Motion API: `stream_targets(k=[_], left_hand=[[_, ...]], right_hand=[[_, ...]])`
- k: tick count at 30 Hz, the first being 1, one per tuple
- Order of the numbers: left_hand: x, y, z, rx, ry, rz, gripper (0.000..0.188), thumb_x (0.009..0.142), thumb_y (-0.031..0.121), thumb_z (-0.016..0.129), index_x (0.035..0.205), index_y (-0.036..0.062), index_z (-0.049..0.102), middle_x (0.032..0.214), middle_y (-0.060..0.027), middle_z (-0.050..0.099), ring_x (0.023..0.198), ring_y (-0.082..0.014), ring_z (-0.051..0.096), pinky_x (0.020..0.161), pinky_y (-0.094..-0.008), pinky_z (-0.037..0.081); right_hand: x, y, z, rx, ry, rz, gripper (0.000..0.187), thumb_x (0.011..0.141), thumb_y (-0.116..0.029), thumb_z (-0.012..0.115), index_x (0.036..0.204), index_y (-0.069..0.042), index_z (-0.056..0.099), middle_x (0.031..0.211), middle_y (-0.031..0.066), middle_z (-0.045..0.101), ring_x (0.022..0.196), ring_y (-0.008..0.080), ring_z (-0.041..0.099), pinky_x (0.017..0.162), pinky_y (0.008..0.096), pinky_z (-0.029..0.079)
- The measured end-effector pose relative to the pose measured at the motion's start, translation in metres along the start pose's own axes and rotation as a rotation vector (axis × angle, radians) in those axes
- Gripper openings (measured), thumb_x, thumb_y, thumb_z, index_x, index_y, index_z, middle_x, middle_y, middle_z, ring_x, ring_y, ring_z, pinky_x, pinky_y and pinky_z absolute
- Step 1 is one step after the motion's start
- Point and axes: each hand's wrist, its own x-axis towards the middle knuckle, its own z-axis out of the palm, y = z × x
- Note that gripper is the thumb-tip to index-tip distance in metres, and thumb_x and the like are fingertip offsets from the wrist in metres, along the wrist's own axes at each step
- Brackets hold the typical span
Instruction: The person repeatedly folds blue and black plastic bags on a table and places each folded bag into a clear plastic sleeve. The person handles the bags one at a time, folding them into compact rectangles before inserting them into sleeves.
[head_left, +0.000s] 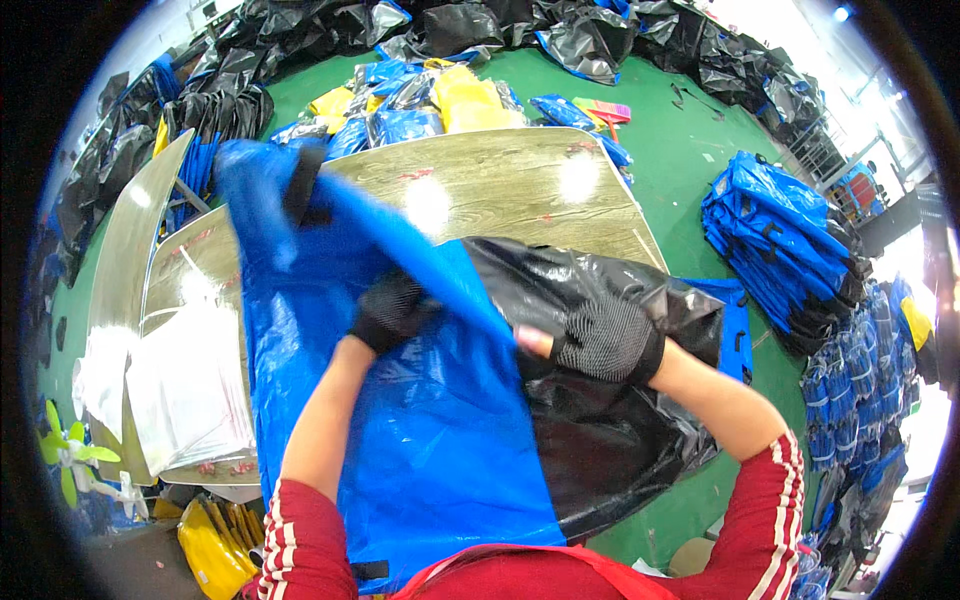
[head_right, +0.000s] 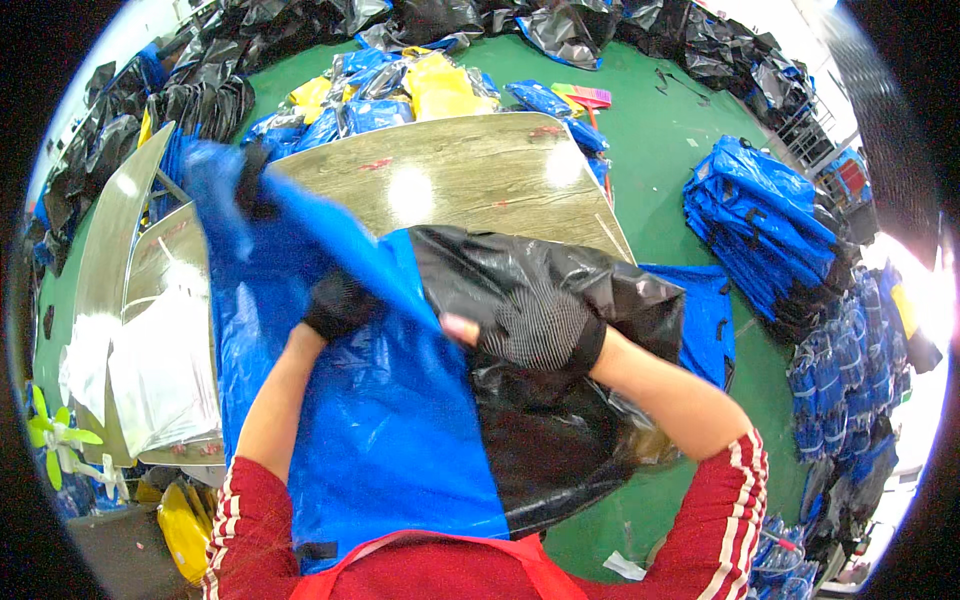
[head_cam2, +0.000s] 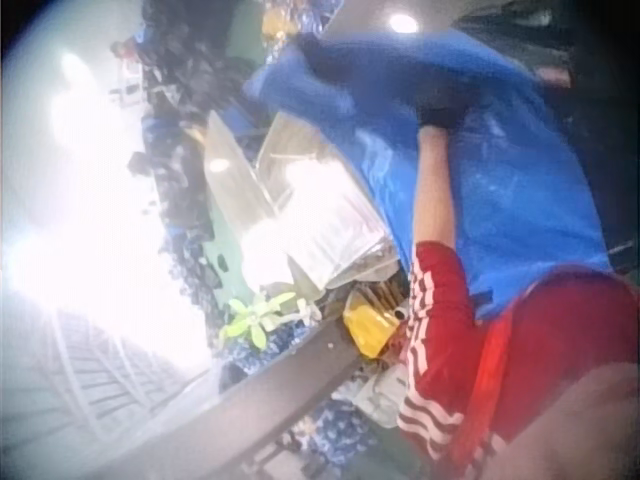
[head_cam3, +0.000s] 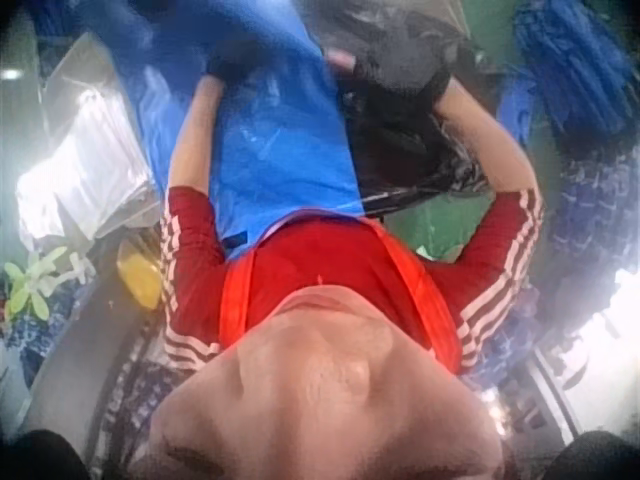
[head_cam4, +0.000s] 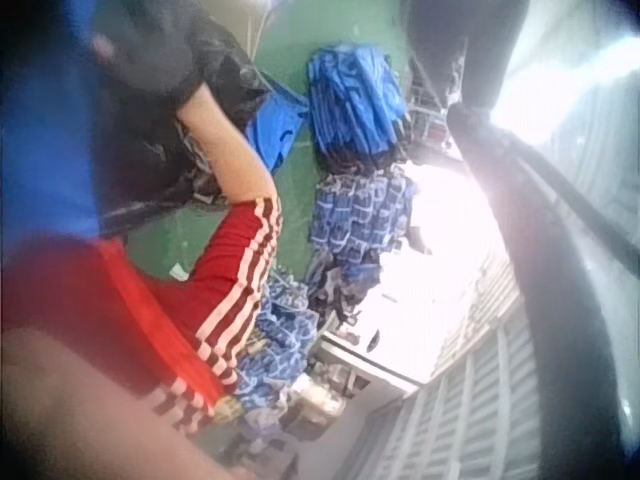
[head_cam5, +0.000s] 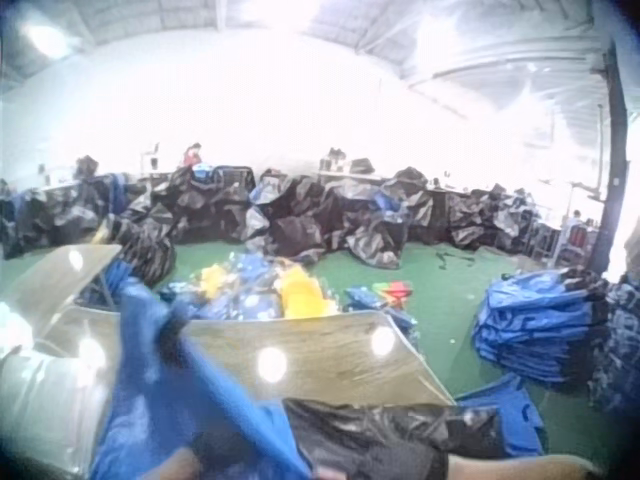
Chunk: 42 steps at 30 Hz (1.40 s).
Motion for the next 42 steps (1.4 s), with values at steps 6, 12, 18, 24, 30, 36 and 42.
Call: stream_targets(k=[6, 12, 18, 24, 30, 36, 42], left_hand=[[-0.147, -0.097, -0.094, 0.264, 0.475, -0.518, 0.042, 0.092, 0.031, 0.052, 0.125, 0.0058, 0.056, 0.124, -0.0201, 0.059, 0.115, -0.0332, 0.055, 0.101, -0.0448, 0.040], [-0.140, 0.003, -0.278, 0.385, 1.407, -0.557, 0.043, 0.096, 0.024, 0.049, 0.135, 0.0078, 0.050, 0.132, -0.0160, 0.054, 0.117, -0.0283, 0.053, 0.102, -0.0387, 0.039], [-0.070, 0.084, -0.239, 0.685, -0.035, 0.075, 0.058, 0.079, 0.044, 0.064, 0.127, 0.0134, 0.055, 0.138, -0.0113, 0.049, 0.127, -0.0309, 0.043, 0.108, -0.0452, 0.030], [-0.098, -0.004, -0.098, 0.642, -0.156, -0.099, 0.068, 0.082, 0.056, 0.056, 0.134, 0.0124, 0.048, 0.150, -0.0124, 0.035, 0.141, -0.0385, 0.024, 0.113, -0.0578, 0.013], [-0.109, -0.013, -0.105, 0.547, -0.318, -0.293, 0.062, 0.092, 0.051, 0.046, 0.139, 0.0108, 0.046, 0.151, -0.0177, 0.032, 0.138, -0.0388, 0.029, 0.115, -0.0519, 0.016], [-0.043, 0.064, -0.071, 0.156, 0.107, 0.066, 0.051, 0.089, 0.034, 0.060, 0.131, 0.0065, 0.051, 0.137, -0.0208, 0.049, 0.128, -0.0376, 0.044, 0.109, -0.0478, 0.029], [-0.032, 0.087, -0.156, 0.400, 0.255, -0.376, 0.034, 0.091, 0.023, 0.058, 0.121, 0.0058, 0.059, 0.124, -0.0158, 0.059, 0.122, -0.0367, 0.050, 0.109, -0.0467, 0.032]], right_hand=[[-0.065, 0.013, 0.075, -0.145, -0.244, 0.017, 0.051, 0.088, -0.027, 0.054, 0.137, -0.037, 0.045, 0.075, 0.0137, 0.059, 0.061, 0.0313, 0.063, 0.052, 0.0409, 0.051], [-0.022, 0.002, 0.030, -0.098, -0.581, 0.027, 0.060, 0.083, -0.025, 0.059, 0.141, -0.033, 0.043, 0.101, 0.0183, 0.063, 0.085, 0.0353, 0.066, 0.069, 0.0476, 0.053], [0.015, -0.004, 0.046, -0.023, -0.022, -0.276, 0.073, 0.069, -0.047, 0.071, 0.136, -0.032, 0.049, 0.135, 0.0137, 0.051, 0.132, 0.0403, 0.037, 0.104, 0.0628, 0.026], [-0.017, 0.022, 0.107, -0.074, 0.146, 0.088, 0.078, 0.071, -0.063, 0.062, 0.138, -0.026, 0.047, 0.148, 0.0122, 0.038, 0.143, 0.0358, 0.022, 0.110, 0.0664, 0.010], [-0.024, 0.044, 0.106, -0.111, -0.012, 0.244, 0.072, 0.087, -0.059, 0.052, 0.142, -0.013, 0.043, 0.142, 0.0180, 0.045, 0.134, 0.0364, 0.037, 0.112, 0.0495, 0.023], [-0.033, 0.084, 0.049, -0.106, 0.211, 0.078, 0.067, 0.083, -0.055, 0.062, 0.134, -0.012, 0.052, 0.130, 0.0194, 0.055, 0.122, 0.0391, 0.050, 0.103, 0.0405, 0.040], [-0.093, 0.125, 0.029, 0.501, -0.165, 0.487, 0.101, 0.068, -0.036, 0.081, 0.150, -0.015, 0.027, 0.136, 0.0179, 0.052, 0.130, 0.0286, 0.046, 0.108, 0.0362, 0.035]])
